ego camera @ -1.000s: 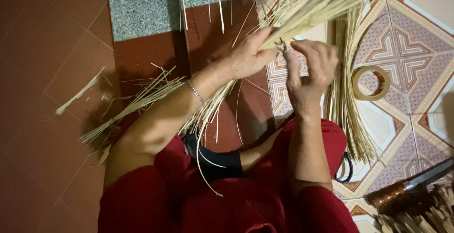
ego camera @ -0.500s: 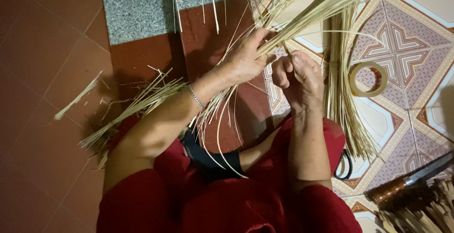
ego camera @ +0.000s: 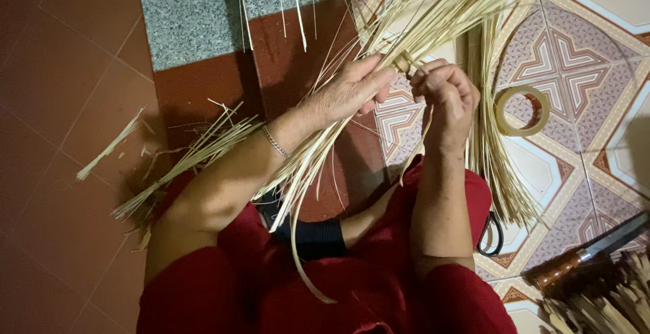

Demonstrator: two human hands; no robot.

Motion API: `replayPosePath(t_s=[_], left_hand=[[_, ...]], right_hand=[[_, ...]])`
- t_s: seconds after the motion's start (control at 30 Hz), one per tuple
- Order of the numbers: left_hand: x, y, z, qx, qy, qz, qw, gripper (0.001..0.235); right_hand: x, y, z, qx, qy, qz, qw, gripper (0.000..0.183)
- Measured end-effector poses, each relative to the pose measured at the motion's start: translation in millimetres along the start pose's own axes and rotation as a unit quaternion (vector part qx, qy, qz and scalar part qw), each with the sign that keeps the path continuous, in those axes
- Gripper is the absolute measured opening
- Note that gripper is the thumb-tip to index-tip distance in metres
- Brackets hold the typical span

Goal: The person gathers and aligns thin straw strips, then ties them into bundles using a thin strip of material. The person repeatedly picks up straw, aligns it, and secures it into a bundle.

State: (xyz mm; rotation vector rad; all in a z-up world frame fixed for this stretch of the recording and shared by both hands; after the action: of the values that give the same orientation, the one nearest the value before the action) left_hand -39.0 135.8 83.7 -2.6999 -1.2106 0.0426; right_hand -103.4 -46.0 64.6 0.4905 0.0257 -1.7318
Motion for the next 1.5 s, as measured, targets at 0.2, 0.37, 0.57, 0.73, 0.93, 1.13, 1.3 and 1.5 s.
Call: replayPosePath(t_s=[0.2,0.37,0.57,0.73,0.93,1.13,1.3,1.5], left_hand=[[-1.2,2.5,8.1,-0.132,0.026,-0.052,0.99,0.027],[0.3,0.2,5.5,-0.203,-0.022,-0.066,0.977,0.027],[0.3,-7.6,-12.0,-0.013,-0.049,-0.073,0.996,0.029],[-3.1,-11.7,-23.1,-0.012,-0.07,-0.076,0.995,0.031],[-7.1,-3.9,2.1,-0.055,-0.059,-0.079,0.994,0.026],[-18.8,4.0,27.3,-0.272,0.01,-0.069,0.96,0.022],[-21.1,-2.6,25.2,-0.125,0.089,-0.101,0.983,0.013],[-20.6,-11.1,7.4,-0.248,0.069,-0.081,0.963,0.021]], right_hand=[[-5.3,-5.6,5.6,0.037,-0.034,0.061,0.997,0.012],[-8.8,-7.3,8.0,0.04,-0.039,0.077,0.995,0.017],[-8.0,-4.0,4.7,0.037,-0.038,0.019,0.998,0.031],[-8.2,3.3,-1.3,0.022,-0.118,-0.038,0.992,0.016],[-8.6,-1.3,-12.2,-0.035,-0.085,-0.009,0.996,0.023],[-4.0,-3.2,-25.2,-0.086,0.034,-0.044,0.995,0.018],[-5.3,-4.3,-24.2,-0.093,0.086,-0.045,0.991,0.014],[-10.9,-2.7,-24.6,-0.084,0.088,-0.066,0.99,0.012]])
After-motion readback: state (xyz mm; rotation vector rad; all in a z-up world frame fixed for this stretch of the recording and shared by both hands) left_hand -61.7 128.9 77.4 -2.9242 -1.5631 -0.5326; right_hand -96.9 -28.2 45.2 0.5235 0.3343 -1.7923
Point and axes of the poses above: each hand's wrist, its own y-axis towards the middle knuckle, its own x-axis out of the back of the hand, z = x × y, the point moved 2 cm from there along y, towards the middle knuckle, and after that the axes turned 7 degrees about -y, right-handed, at the moved point
